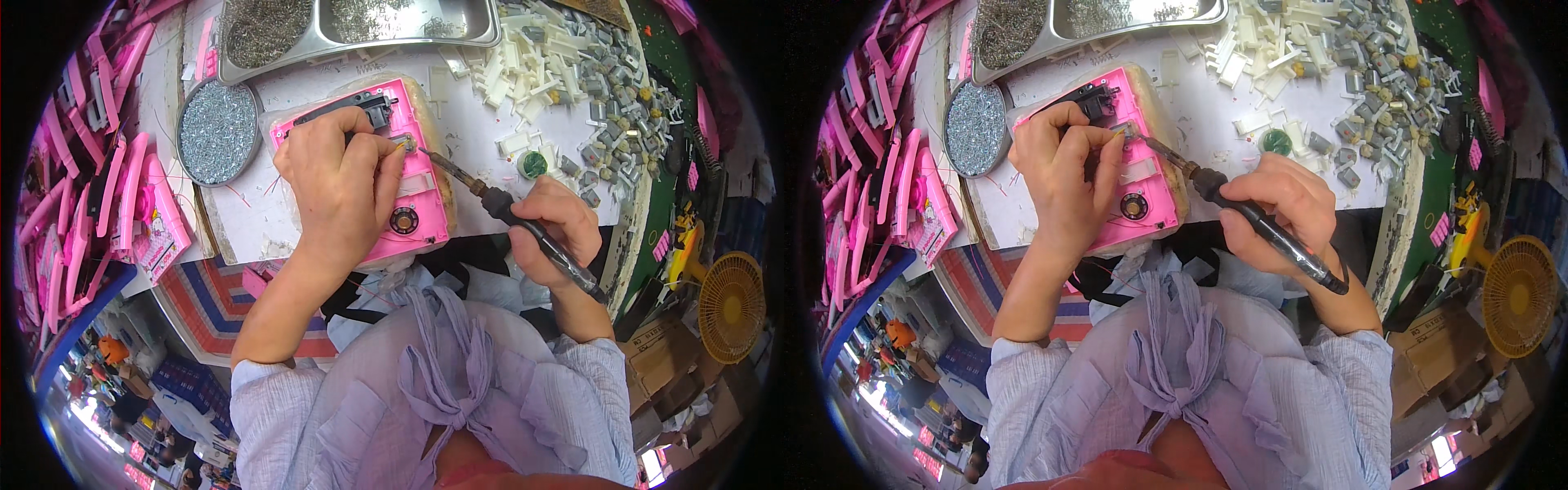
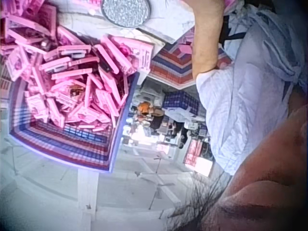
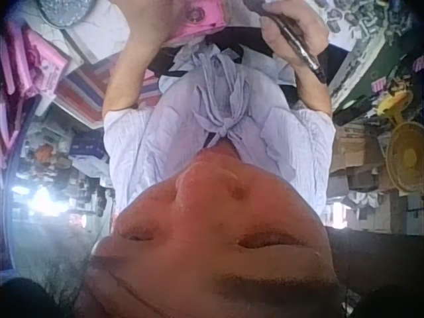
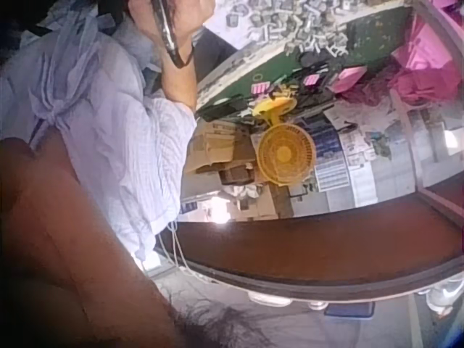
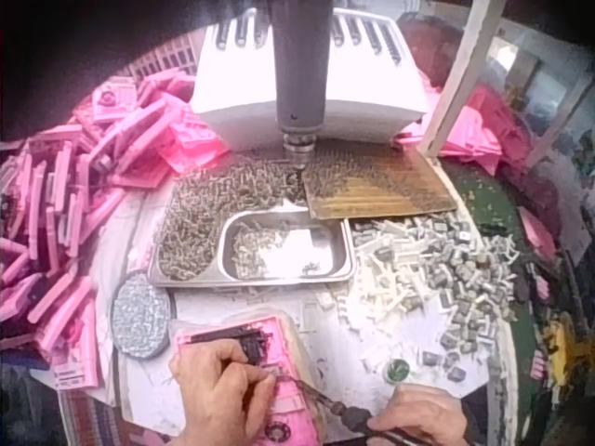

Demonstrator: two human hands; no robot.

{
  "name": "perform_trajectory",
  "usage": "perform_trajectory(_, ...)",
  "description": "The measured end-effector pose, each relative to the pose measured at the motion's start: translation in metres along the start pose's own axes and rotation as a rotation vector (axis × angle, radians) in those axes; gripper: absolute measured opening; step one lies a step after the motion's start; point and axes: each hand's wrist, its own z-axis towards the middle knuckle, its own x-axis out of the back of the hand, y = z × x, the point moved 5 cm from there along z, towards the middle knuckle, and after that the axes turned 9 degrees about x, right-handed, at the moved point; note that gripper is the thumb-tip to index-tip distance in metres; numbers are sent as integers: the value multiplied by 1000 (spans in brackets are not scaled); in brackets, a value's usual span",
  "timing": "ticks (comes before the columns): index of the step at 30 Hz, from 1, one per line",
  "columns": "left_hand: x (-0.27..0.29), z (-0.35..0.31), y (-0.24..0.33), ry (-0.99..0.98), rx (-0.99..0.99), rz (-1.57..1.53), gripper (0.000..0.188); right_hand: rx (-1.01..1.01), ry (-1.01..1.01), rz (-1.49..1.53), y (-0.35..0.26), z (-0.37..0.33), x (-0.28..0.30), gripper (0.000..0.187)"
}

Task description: Assembling, soldering, and gluing internal components of pink toy cameras.

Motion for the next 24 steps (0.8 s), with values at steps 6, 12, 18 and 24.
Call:
perform_trajectory(6, 0, 0, 0, 2, -2, 6, 18, -1, -8, 4, 1, -3, 2, 24)
perform_trajectory(12, 0, 3, 1, -8, 5, 14, 15, 5, 14, 6, 2, 0, 3, 23)
perform_trajectory(18, -1, 9, 7, -53, 11, 74, 13, 13, 15, 4, 6, 8, -1, 24)
perform_trajectory(24, -2, 12, 10, -86, 22, 115, 12, 2, 10, 3, 10, 11, -3, 25)
